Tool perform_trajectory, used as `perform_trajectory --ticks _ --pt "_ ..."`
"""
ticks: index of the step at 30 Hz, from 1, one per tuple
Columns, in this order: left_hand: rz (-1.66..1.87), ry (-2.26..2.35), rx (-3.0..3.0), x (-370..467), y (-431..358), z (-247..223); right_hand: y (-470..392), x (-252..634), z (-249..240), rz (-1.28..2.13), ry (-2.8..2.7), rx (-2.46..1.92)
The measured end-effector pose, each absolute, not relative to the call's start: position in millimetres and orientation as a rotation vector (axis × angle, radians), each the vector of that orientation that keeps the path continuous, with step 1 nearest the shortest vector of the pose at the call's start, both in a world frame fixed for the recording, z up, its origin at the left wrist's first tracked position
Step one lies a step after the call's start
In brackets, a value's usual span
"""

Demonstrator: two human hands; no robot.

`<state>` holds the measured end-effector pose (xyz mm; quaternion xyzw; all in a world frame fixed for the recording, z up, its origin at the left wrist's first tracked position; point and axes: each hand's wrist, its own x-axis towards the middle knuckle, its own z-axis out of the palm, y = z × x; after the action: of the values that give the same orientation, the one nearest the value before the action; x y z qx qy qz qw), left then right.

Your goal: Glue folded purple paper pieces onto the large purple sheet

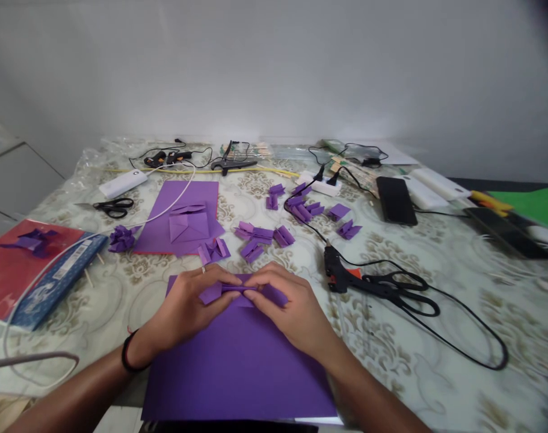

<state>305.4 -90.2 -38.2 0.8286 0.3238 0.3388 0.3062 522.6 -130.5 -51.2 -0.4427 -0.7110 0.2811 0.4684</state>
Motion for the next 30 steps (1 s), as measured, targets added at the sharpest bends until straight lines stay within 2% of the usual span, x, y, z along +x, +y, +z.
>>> perform_trajectory --ticks 13,30 --pt "0.94 0.874 2.172 306.3 -86.6 -38.6 -129.0 521.8 -54.2 0.49 -1.824 -1.063" --pt "0.953 0.87 2.08 307.3 -88.2 -39.1 -129.9 520.2 -53.7 0.511 -1.798 -1.068"
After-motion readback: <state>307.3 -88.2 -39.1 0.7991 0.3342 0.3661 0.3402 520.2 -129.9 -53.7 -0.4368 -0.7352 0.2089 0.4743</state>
